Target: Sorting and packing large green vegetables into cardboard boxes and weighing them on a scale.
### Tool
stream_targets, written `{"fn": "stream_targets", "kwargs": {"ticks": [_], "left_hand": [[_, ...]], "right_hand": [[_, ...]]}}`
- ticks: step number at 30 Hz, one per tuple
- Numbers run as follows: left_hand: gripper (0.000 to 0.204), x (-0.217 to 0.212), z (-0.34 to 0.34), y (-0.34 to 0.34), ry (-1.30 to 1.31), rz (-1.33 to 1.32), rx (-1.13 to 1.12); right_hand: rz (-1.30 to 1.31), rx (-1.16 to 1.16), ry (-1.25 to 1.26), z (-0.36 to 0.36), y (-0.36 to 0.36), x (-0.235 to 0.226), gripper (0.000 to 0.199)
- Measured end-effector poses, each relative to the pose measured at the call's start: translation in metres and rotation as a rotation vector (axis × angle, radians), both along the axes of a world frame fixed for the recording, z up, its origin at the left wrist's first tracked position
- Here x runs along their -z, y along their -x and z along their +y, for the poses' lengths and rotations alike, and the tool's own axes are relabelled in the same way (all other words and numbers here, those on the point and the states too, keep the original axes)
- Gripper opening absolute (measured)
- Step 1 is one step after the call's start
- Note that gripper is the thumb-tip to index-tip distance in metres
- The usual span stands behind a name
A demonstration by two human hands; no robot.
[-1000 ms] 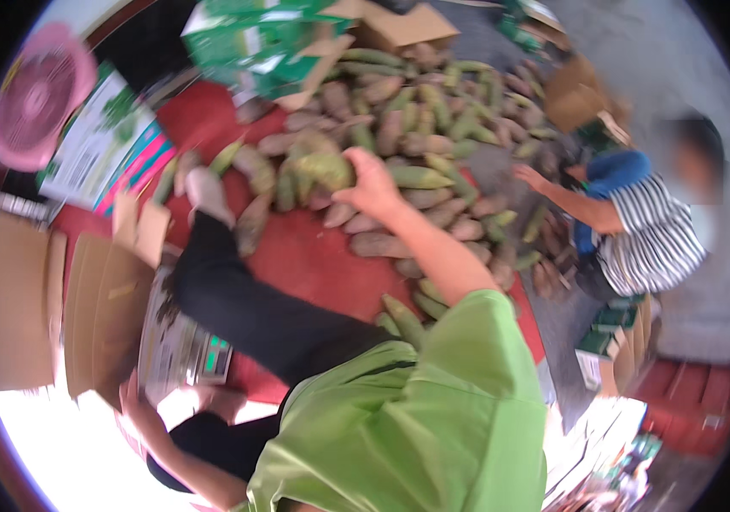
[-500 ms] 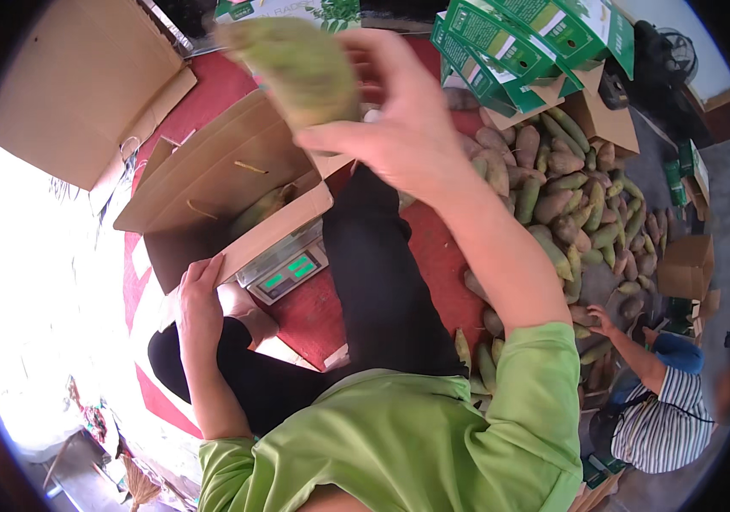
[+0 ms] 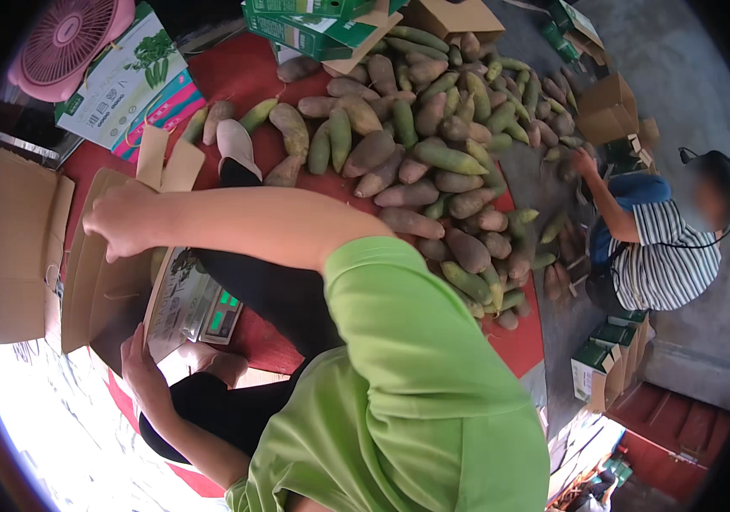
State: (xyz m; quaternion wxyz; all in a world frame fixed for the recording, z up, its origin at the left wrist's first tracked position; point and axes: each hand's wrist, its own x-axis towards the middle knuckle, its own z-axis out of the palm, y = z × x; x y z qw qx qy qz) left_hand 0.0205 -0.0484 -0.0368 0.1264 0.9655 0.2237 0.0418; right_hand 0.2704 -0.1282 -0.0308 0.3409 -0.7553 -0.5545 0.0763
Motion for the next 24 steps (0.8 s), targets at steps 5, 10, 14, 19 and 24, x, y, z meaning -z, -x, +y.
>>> {"fn": "stream_targets", "kwargs": {"ticks": [5, 10, 14, 19, 24], "left_hand": [[0.037, 0.004, 0.005, -0.002, 0.021, 0.004, 0.019], [0.036, 0.001, 0.008, 0.000, -0.004, 0.058, -0.019], [0.035, 0.015, 0.021, 0.001, 0.064, 0.005, 0.029], [0.033, 0.016, 0.028, 0.007, 0.065, 0.060, -0.047], [0.032, 0.019, 0.037, 0.008, 0.089, 0.050, -0.039]], "right_hand": [[0.119, 0.233, -0.321, -0.141, -0.046, 0.024, 0.032], [0.361, 0.726, 0.053, -0.340, -0.052, 0.112, 0.029], [0.296, 1.042, 0.495, -0.493, 0.013, 0.200, 0.025], [0.427, 1.216, 0.758, -0.559, 0.116, 0.239, 0.024], [0.627, 1.338, 0.767, -0.564, 0.145, 0.243, 0.027]]}}
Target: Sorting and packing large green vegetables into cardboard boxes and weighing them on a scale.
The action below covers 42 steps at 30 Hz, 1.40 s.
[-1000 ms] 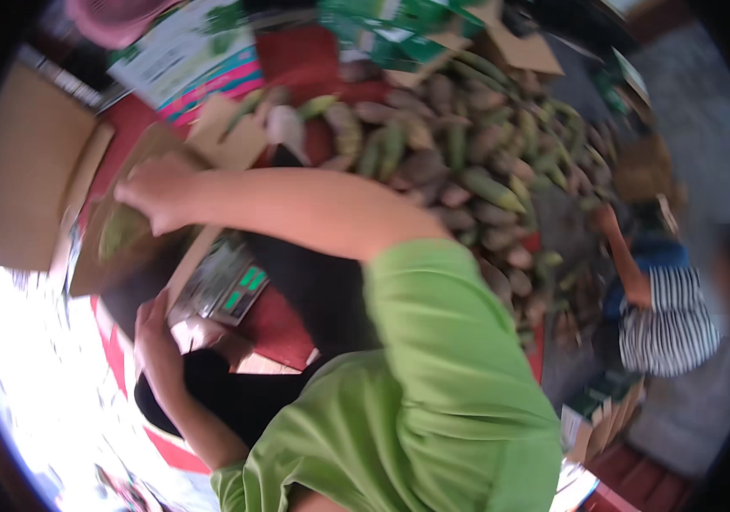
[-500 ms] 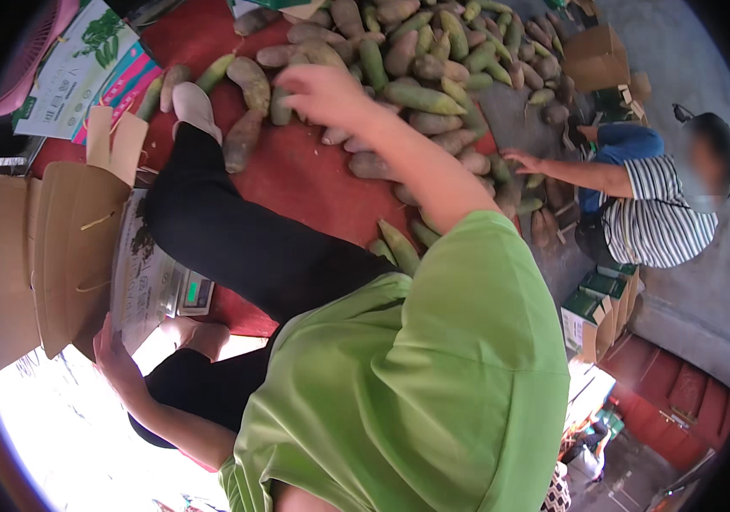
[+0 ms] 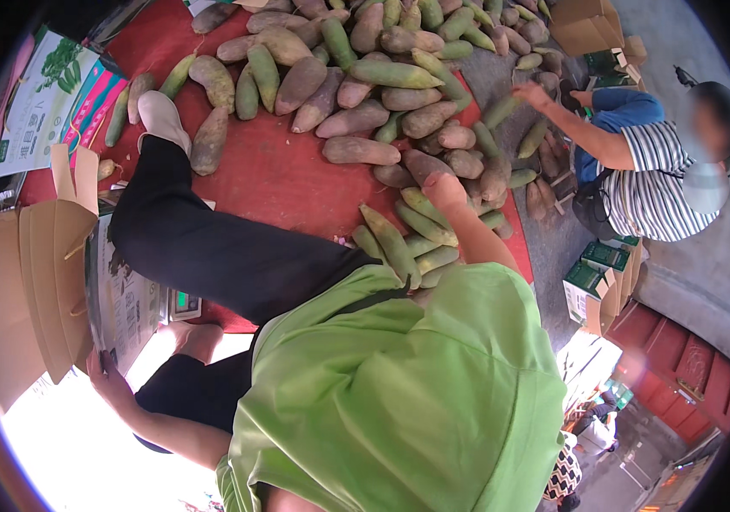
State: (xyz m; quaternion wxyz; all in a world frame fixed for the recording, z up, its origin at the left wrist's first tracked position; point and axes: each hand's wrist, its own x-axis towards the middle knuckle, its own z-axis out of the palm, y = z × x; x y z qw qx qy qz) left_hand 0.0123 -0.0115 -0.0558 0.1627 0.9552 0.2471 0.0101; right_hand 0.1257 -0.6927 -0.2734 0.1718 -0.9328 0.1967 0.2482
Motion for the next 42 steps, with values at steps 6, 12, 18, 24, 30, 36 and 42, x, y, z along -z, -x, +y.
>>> {"fn": "stream_targets", "kwargs": {"ticks": [6, 12, 18, 24, 30, 36, 42], "left_hand": [[0.032, 0.000, -0.001, -0.001, -0.001, 0.017, -0.017], [0.032, 0.002, 0.000, -0.003, 0.008, 0.015, -0.016], [0.038, -0.004, -0.009, 0.000, 0.020, -0.033, -0.033], [0.045, -0.017, -0.038, -0.017, 0.013, -0.067, -0.072], [0.046, -0.029, -0.057, -0.022, -0.048, -0.070, -0.162], [0.043, -0.033, -0.060, -0.021, -0.112, -0.017, -0.140], [0.049, -0.036, -0.058, -0.013, -0.074, 0.037, -0.117]], "right_hand": [[-0.129, 0.052, 0.389, 0.022, -0.031, -0.040, 0.053], [0.182, 0.296, 0.324, 0.018, -0.032, -0.021, 0.086], [0.211, 0.246, 0.349, 0.034, -0.036, -0.012, 0.091], [0.186, 0.113, 0.459, 0.033, -0.035, -0.009, 0.087], [0.087, 0.023, 0.345, 0.021, -0.042, -0.015, 0.091], [-0.056, 0.416, -0.142, -0.009, -0.037, -0.013, 0.071], [-0.013, 0.508, -0.322, 0.037, -0.058, -0.086, 0.071]]}}
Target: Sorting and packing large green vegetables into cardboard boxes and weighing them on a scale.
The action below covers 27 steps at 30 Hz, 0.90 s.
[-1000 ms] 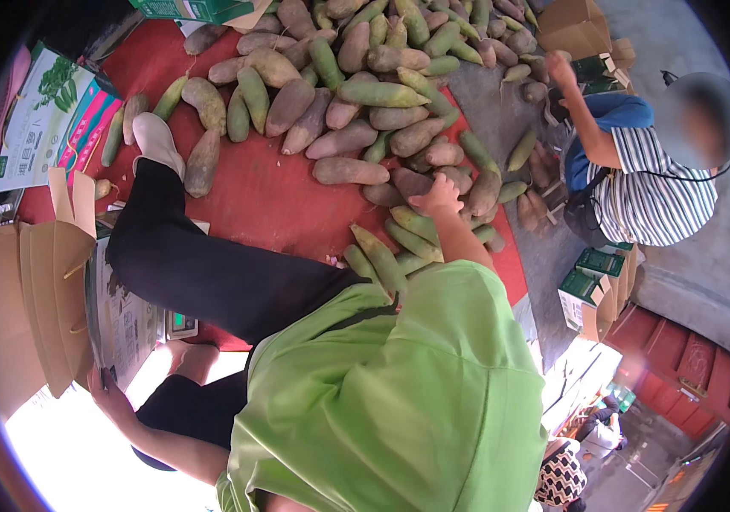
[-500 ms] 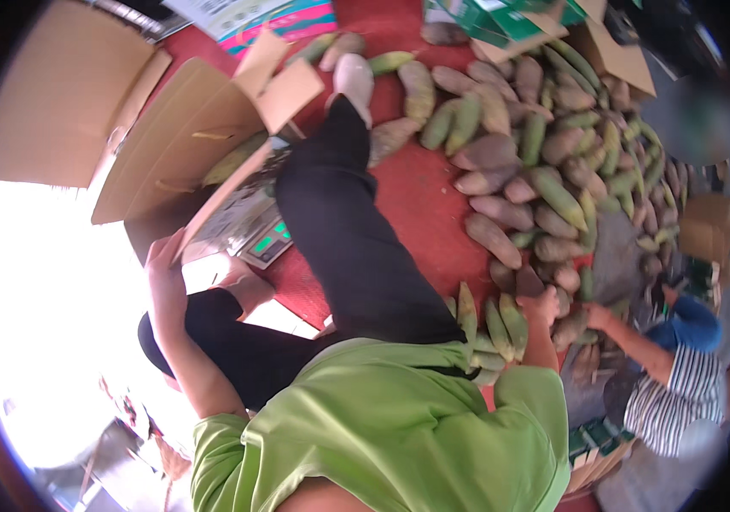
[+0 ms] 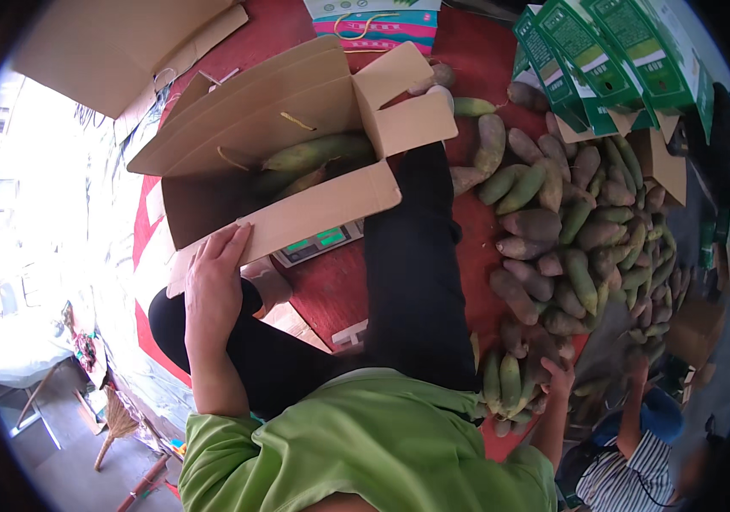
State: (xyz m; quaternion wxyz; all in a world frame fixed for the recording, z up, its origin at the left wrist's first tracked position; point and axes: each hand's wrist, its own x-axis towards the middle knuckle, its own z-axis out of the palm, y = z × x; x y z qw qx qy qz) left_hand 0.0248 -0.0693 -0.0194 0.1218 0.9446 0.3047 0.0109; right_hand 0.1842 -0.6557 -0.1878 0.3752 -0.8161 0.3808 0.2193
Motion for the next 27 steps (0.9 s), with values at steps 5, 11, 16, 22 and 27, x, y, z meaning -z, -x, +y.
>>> {"fn": "stream_targets", "kwargs": {"ticks": [5, 11, 16, 22, 27], "left_hand": [[0.041, -0.003, 0.001, 0.010, -0.036, 0.016, 0.005], [0.041, -0.007, 0.004, 0.009, 0.016, 0.005, 0.062], [0.039, -0.005, 0.001, 0.012, -0.020, -0.024, 0.043], [0.045, -0.002, 0.007, 0.013, 0.070, -0.028, 0.047], [0.032, -0.009, 0.006, 0.007, 0.082, -0.079, 0.111]], "right_hand": [[-0.203, -0.036, -0.214, 0.058, -0.031, -0.049, 0.083], [-0.557, -0.487, -0.546, 0.188, -0.095, -0.132, 0.085], [-0.633, -0.969, -0.651, 0.343, -0.130, -0.195, 0.085], [-0.850, -1.591, -0.503, 0.483, -0.112, -0.204, 0.073], [-0.725, -1.805, -0.345, 0.569, -0.071, -0.155, 0.066]]}}
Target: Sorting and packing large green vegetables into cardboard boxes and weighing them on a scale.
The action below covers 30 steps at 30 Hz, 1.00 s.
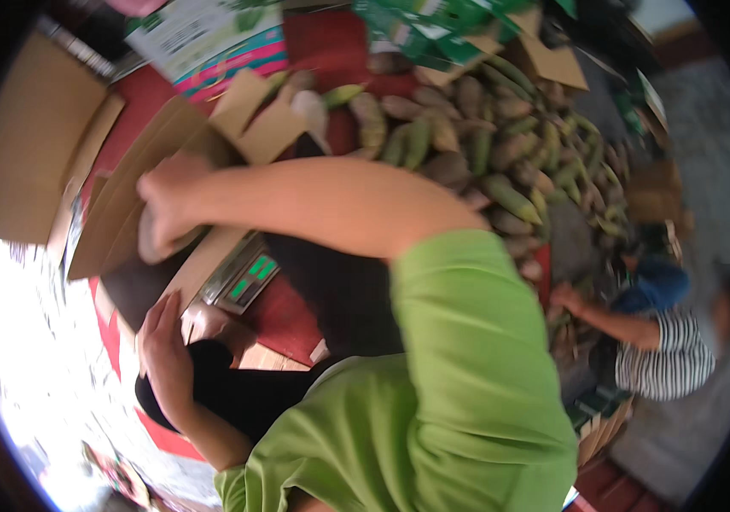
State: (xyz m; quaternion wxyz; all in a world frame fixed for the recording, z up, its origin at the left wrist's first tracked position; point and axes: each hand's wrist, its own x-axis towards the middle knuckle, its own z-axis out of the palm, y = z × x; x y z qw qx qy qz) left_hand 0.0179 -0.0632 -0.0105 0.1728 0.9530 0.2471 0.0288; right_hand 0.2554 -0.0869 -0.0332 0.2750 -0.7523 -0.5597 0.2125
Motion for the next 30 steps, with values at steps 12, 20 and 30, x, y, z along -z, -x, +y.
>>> {"fn": "stream_targets", "kwargs": {"ticks": [12, 20, 30], "left_hand": [[0.032, 0.020, 0.015, 0.005, 0.030, -0.061, 0.068], [0.032, 0.026, 0.028, 0.008, -0.062, 0.000, 0.034], [0.028, 0.041, 0.051, 0.011, 0.019, 0.050, -0.026]], "right_hand": [[0.502, 0.171, -0.592, -0.081, 0.004, -0.018, 0.036], [0.465, 1.006, -0.277, -0.368, -0.054, 0.126, 0.027], [0.260, 1.276, 0.727, -0.605, 0.099, 0.254, 0.038]]}}
